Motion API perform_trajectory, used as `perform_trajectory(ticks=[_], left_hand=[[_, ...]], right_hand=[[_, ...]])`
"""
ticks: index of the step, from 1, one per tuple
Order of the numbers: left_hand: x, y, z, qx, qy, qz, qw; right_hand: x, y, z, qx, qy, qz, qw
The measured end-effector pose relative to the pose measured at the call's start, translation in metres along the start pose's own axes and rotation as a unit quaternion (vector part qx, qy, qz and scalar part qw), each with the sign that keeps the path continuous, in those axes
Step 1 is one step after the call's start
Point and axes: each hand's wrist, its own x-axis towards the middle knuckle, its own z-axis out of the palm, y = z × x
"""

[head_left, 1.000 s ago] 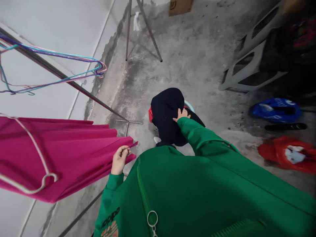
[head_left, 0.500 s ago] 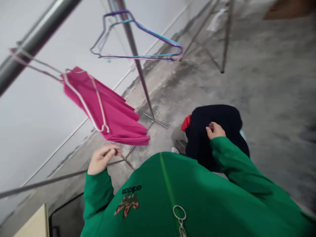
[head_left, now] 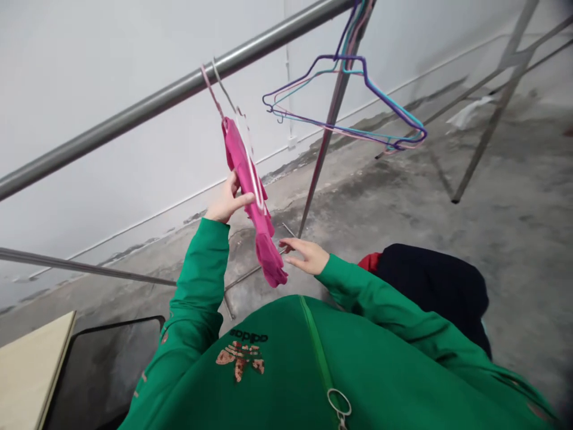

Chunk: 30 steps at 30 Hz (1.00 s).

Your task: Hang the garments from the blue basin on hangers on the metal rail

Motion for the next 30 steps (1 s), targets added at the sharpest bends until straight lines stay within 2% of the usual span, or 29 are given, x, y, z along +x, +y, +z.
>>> perform_trajectory(ticks=[3, 5, 7, 9, 12, 14, 16, 18, 20, 22, 24, 28, 30], left_hand=[[-0.013, 0.022, 0.001, 0.074, -0.005, -0.034, 0.997], [-0.023, 0.034, 0.000, 0.154, 0.030, -0.025, 0.987], [-0.033, 0.044, 0.002, 0.266, 0.073, -0.004, 0.961], [-0.044, 0.051, 0.009, 0.398, 0.107, -0.018, 0.911], [-0.059, 0.057, 0.026, 0.587, 0.130, -0.080, 0.795], [-0.068, 0.058, 0.036, 0.672, 0.123, -0.088, 0.725], [-0.076, 0.058, 0.042, 0.717, 0.101, -0.072, 0.687], [-0.084, 0.056, 0.044, 0.732, 0.081, -0.066, 0.673], [-0.092, 0.052, 0.046, 0.726, 0.080, -0.076, 0.679], [-0.101, 0.045, 0.045, 0.697, 0.101, -0.093, 0.704], [-0.109, 0.037, 0.042, 0.642, 0.144, -0.091, 0.747], [-0.117, 0.028, 0.021, 0.474, 0.263, -0.014, 0.840], [-0.116, 0.026, 0.004, 0.367, 0.268, -0.023, 0.891]], right_hand=[[0.026, -0.028, 0.005, -0.021, 0.019, -0.030, 0.999], [0.040, -0.043, 0.009, -0.039, 0.040, -0.026, 0.998], [0.051, -0.053, 0.014, -0.050, 0.057, -0.004, 0.997], [0.060, -0.061, 0.019, -0.053, 0.056, 0.030, 0.997], [0.073, -0.068, 0.028, -0.048, 0.045, 0.071, 0.995], [0.084, -0.073, 0.032, -0.050, 0.039, 0.076, 0.995], [0.097, -0.077, 0.036, -0.051, 0.039, 0.073, 0.995], [0.111, -0.079, 0.037, -0.036, 0.042, 0.065, 0.996], [0.123, -0.080, 0.039, -0.004, 0.051, 0.059, 0.997], [0.132, -0.079, 0.040, 0.049, 0.055, 0.061, 0.995], [0.138, -0.077, 0.041, 0.125, 0.051, 0.077, 0.988], [0.144, -0.073, 0.045, 0.247, 0.065, 0.082, 0.963], [0.145, -0.073, 0.045, 0.280, 0.065, 0.068, 0.955]])
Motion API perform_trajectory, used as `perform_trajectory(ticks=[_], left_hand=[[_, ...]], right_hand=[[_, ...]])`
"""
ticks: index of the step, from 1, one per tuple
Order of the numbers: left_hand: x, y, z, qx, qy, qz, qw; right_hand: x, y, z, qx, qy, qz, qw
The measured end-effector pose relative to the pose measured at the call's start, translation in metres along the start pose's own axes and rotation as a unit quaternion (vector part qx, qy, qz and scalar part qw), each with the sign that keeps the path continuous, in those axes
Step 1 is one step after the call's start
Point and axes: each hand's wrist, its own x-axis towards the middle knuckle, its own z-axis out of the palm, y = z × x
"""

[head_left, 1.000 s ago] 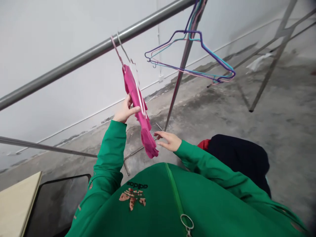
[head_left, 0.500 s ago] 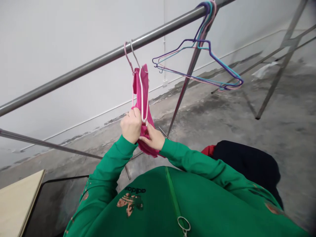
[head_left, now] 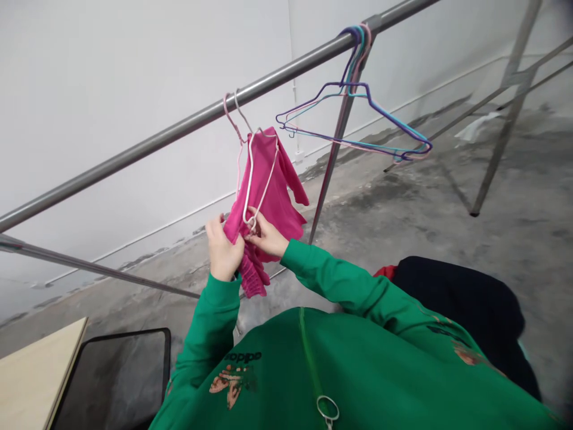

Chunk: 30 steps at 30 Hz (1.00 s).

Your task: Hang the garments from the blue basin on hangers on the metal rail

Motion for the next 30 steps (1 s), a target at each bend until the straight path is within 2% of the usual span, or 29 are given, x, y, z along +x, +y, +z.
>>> perform_trajectory(ticks=[2, 4, 5, 6, 8, 11, 15, 18, 20, 22, 24, 27, 30], left_hand=[[0.011, -0.012, -0.008, -0.140, -0.105, -0.053, 0.983], [0.021, -0.023, -0.014, -0.277, -0.222, -0.101, 0.929], [0.025, -0.028, -0.016, -0.324, -0.260, -0.121, 0.901], [0.028, -0.033, -0.018, -0.352, -0.280, -0.138, 0.882], [0.031, -0.041, -0.020, -0.363, -0.287, -0.162, 0.872], [0.032, -0.050, -0.019, -0.333, -0.240, -0.165, 0.897], [0.029, -0.057, -0.013, -0.260, -0.076, -0.101, 0.957], [0.027, -0.056, -0.010, -0.121, 0.038, -0.042, 0.991], [0.026, -0.055, -0.009, -0.006, 0.097, -0.033, 0.995], [0.025, -0.055, -0.008, 0.090, 0.141, -0.050, 0.985], [0.023, -0.056, -0.009, 0.166, 0.149, -0.057, 0.973], [0.013, -0.053, -0.009, 0.233, 0.080, -0.004, 0.969], [-0.007, -0.047, -0.002, 0.238, 0.032, 0.046, 0.970]], right_hand=[[0.000, -0.003, 0.000, 0.023, -0.016, -0.002, 1.000], [-0.001, -0.006, 0.000, 0.030, -0.031, 0.002, 0.999], [-0.001, -0.008, 0.000, 0.030, -0.035, 0.002, 0.999], [-0.001, -0.009, 0.000, 0.029, -0.038, 0.001, 0.999], [0.000, -0.009, 0.000, 0.025, -0.044, -0.004, 0.999], [0.002, -0.007, 0.001, 0.028, -0.035, -0.009, 0.999], [0.003, -0.006, 0.000, 0.042, -0.032, -0.009, 0.999], [0.002, -0.010, 0.000, 0.031, -0.048, -0.016, 0.998], [0.001, -0.011, 0.002, 0.015, -0.054, -0.019, 0.998], [0.002, -0.010, 0.005, 0.006, -0.054, -0.020, 0.998], [0.003, -0.007, 0.008, 0.015, -0.064, -0.019, 0.998], [0.006, -0.002, 0.011, 0.061, -0.085, -0.016, 0.994], [0.006, -0.004, 0.013, 0.078, -0.053, 0.000, 0.995]])
